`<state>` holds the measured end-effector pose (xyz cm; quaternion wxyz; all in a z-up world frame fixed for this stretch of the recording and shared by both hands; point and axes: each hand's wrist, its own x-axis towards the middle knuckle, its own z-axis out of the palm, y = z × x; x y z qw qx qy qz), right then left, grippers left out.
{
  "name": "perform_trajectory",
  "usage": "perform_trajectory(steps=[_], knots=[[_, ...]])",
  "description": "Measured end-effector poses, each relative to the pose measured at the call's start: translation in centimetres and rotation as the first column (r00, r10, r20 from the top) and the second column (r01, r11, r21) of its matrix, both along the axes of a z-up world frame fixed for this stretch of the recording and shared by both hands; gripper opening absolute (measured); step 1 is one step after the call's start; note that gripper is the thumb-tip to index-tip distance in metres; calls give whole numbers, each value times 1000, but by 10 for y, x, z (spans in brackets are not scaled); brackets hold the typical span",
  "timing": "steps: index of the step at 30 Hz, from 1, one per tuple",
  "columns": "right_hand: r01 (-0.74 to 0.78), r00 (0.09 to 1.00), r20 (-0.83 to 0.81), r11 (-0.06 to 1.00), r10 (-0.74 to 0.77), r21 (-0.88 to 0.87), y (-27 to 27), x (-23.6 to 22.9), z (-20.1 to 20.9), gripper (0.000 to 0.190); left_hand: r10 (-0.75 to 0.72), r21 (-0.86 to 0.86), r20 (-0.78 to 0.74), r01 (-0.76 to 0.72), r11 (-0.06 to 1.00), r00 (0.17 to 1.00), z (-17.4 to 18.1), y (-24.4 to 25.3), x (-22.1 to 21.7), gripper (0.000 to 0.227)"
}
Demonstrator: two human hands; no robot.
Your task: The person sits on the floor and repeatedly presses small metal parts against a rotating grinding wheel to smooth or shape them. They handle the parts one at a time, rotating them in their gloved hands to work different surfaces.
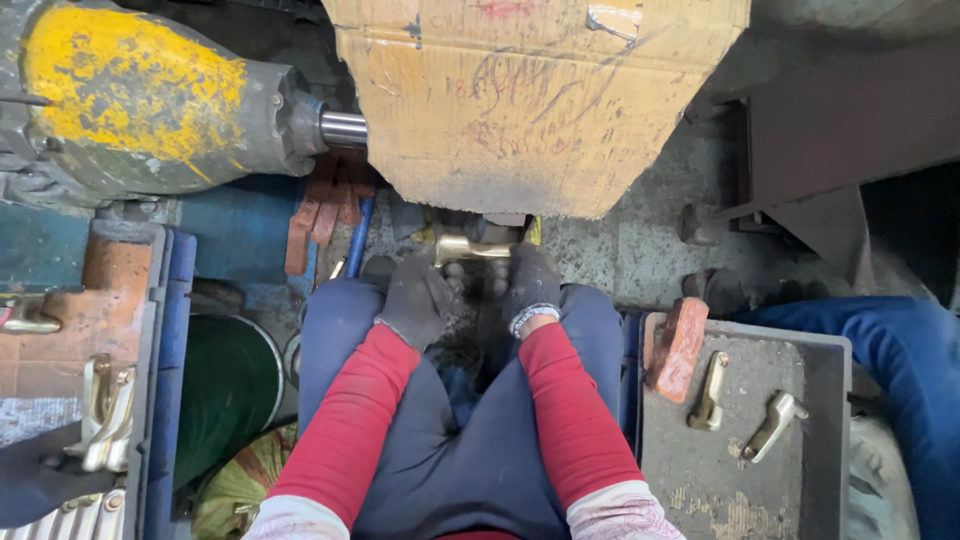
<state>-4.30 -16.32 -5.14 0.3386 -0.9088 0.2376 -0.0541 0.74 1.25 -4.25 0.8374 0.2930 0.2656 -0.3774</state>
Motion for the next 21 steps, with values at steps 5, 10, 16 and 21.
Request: perform_trajectory(steps=[5,10,16,21], knots=[[234,858,178,674,-482,700,-13,-5,-38,8,-22,5,14,21,1000,1000,14,-8,-7,20],[278,752,-174,66,-635,958,-21,-11,-44,14,-71,30,117,68,997,991,40,-14,-14,29],[33,878,-181,-323,-442,946,0,-17,-22,29,-396,337,666,219,916,632,71,16,-39,37],[-462,850,324,883,414,83,-6,-7,-61,86,-381,295,670,243,924,638,80,17,-45,34]])
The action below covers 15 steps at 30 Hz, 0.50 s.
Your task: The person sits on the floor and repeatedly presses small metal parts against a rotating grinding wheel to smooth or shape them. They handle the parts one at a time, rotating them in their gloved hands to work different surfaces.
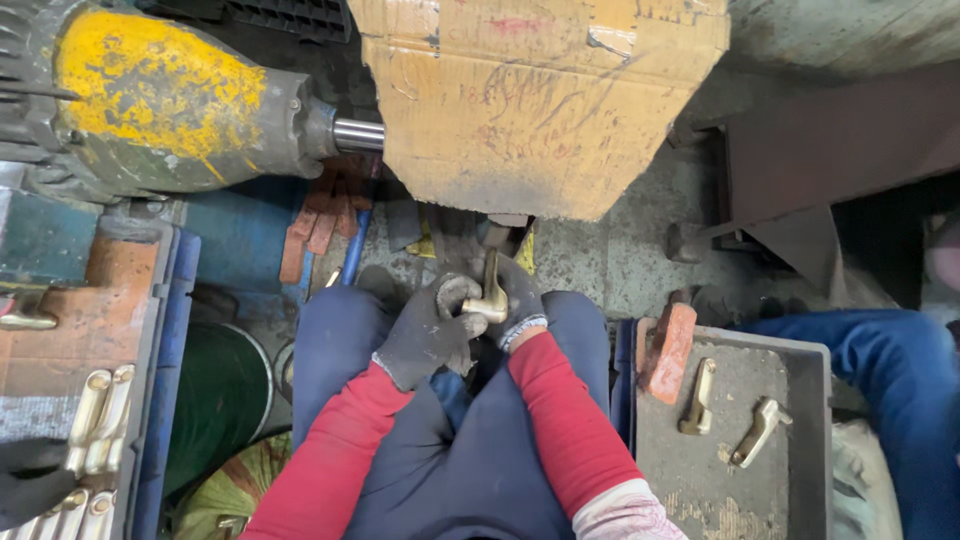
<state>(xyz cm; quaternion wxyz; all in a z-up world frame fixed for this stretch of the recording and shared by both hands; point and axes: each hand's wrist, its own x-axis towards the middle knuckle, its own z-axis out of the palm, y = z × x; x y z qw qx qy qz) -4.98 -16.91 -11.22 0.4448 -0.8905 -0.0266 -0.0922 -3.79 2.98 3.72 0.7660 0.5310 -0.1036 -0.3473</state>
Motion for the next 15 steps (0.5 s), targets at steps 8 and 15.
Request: perform_trajectory(steps=[8,15], knots=[[164,871,-448,742,200,650,-7,22,-112,131,79,-31,102,-77,997,992,-7,-15,8,33],[42,886,-453,955,101,295,-9,32,-130,127,76,101,135,-90,991,988,-26,-14,16,28]])
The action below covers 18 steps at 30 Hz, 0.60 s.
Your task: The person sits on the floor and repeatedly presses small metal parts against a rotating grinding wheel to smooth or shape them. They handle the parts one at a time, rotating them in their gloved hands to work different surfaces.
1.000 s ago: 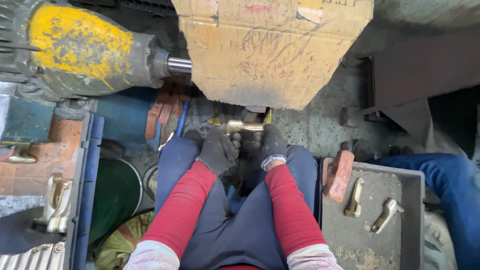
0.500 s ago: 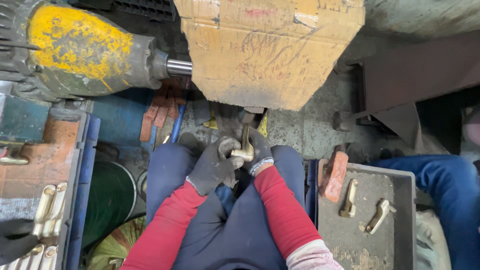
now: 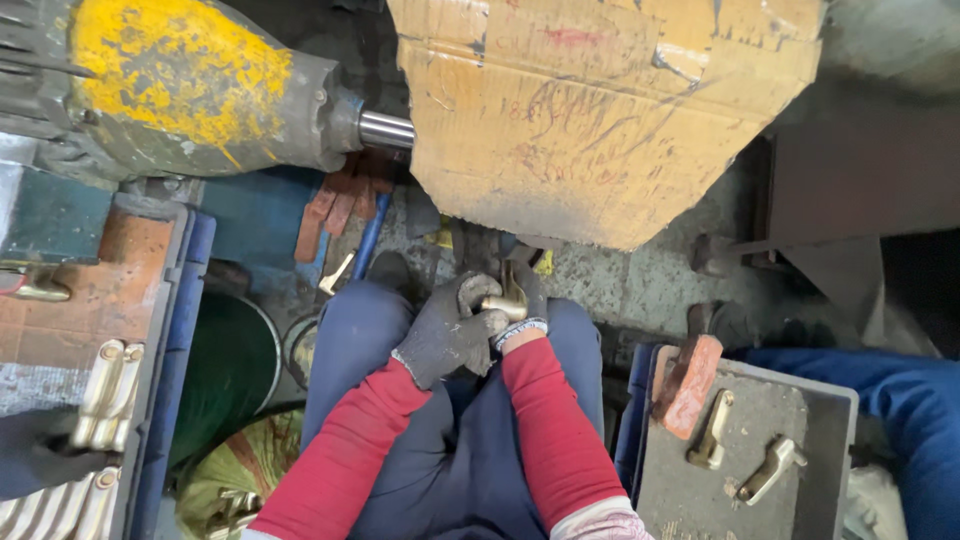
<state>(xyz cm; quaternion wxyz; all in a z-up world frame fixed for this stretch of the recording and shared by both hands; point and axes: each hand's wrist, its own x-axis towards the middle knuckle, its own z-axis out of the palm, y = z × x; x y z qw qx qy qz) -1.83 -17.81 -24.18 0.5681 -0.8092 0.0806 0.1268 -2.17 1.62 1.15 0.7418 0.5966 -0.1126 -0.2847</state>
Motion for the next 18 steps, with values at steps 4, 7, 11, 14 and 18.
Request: perform_trajectory(steps=[4,7,11,14,18], knots=[[28,997,-71,985,-16,173,0,0,-9,122,76,-70,42,-73,995,996,-10,-14,6,32],[-7,997,-71,983,21,185,4,-1,-16,117,56,-17,41,-55,998,998,-12,-15,8,29],[-8,998,-66,984,20,180,8,-3,-24,111,40,-32,-100,-43,999,994,-9,-12,14,29],[-19,996,-77,983,34,181,13,-3,-29,107,47,-97,-156,-63,993,987,-12,-14,17,30],[-15,995,-92,984,32,178,18,-4,-35,101,93,-27,-93,-96,995,991,-23,-18,17,31]])
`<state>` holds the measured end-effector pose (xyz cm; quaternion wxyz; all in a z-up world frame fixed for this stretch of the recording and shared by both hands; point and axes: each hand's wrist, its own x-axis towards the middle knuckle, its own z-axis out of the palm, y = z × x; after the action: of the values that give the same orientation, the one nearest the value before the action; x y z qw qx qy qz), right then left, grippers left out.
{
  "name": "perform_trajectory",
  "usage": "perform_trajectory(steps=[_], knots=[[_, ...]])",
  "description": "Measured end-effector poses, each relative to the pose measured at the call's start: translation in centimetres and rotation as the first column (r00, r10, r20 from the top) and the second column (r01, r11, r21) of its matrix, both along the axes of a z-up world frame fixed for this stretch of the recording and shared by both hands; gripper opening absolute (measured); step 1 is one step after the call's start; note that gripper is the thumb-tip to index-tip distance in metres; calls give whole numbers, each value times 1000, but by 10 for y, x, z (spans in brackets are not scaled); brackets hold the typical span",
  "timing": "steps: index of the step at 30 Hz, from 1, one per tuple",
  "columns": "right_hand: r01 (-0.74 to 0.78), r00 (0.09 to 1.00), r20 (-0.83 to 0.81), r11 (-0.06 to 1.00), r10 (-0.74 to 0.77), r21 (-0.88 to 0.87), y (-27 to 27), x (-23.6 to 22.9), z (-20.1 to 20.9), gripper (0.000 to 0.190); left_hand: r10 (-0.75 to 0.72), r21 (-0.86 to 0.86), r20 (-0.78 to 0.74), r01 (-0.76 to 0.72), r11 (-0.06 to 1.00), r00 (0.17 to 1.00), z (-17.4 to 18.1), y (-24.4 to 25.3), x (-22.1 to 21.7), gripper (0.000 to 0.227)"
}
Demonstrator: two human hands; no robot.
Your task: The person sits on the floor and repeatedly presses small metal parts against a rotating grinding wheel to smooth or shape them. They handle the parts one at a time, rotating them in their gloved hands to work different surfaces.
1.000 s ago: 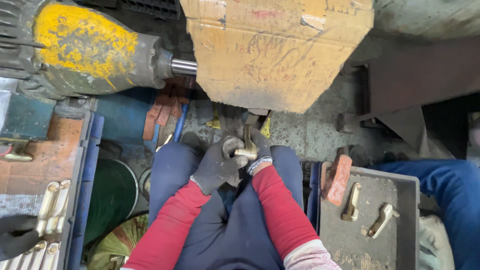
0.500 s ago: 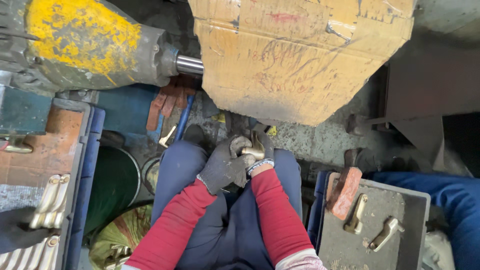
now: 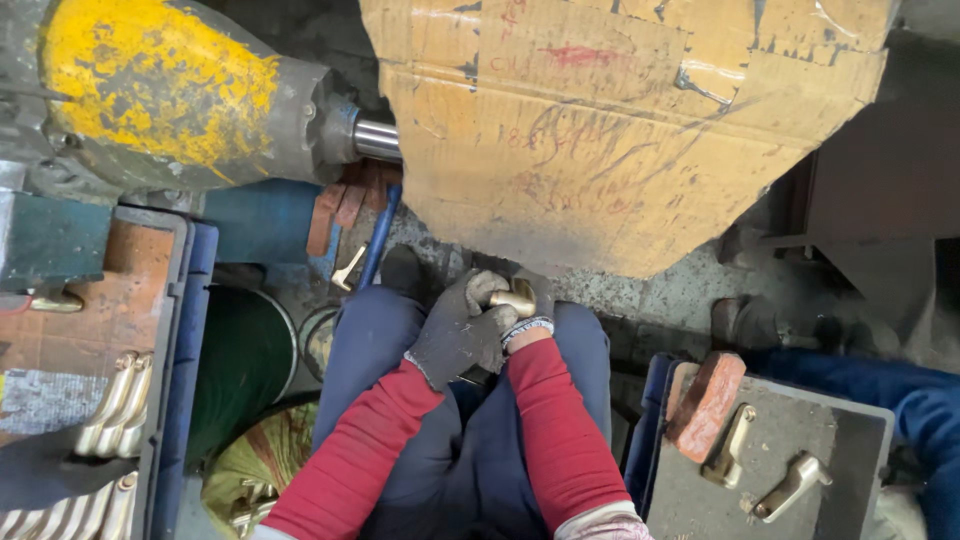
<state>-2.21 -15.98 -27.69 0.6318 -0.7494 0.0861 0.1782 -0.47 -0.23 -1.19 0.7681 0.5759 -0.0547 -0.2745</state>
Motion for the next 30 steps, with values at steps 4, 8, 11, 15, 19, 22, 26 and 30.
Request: perform_trajectory(steps=[4,8,11,15,19,22,26,30], knots=[[38,999,2,999,-38,-7,1,6,-1,95,52,-35,-88,-56,998,995,-8,-3,3,32],[65,998,8,998,-65,-19,3,15,-4,89,37,11,14,-38,999,999,-8,-7,8,41],[90,996,-1,995,-90,-35,4,14,-7,85,46,108,-3,-45,993,999,-2,-11,8,49],[123,992,10,991,-123,-43,0,26,-10,79,102,138,-135,-83,987,986,0,-15,10,46],[168,986,25,984,-167,-55,-2,42,-13,73,104,70,-102,-98,993,989,-18,-16,11,36],[203,979,29,976,-201,-75,-2,43,-16,69,126,109,73,-134,985,989,-33,-12,5,30],[246,969,37,964,-244,-96,-6,54,-23,64,141,289,72,-156,944,987,-46,-11,3,28],[280,959,-2,948,-284,-152,0,39,-26,58,131,263,35,-136,955,991,-53,-14,5,25]])
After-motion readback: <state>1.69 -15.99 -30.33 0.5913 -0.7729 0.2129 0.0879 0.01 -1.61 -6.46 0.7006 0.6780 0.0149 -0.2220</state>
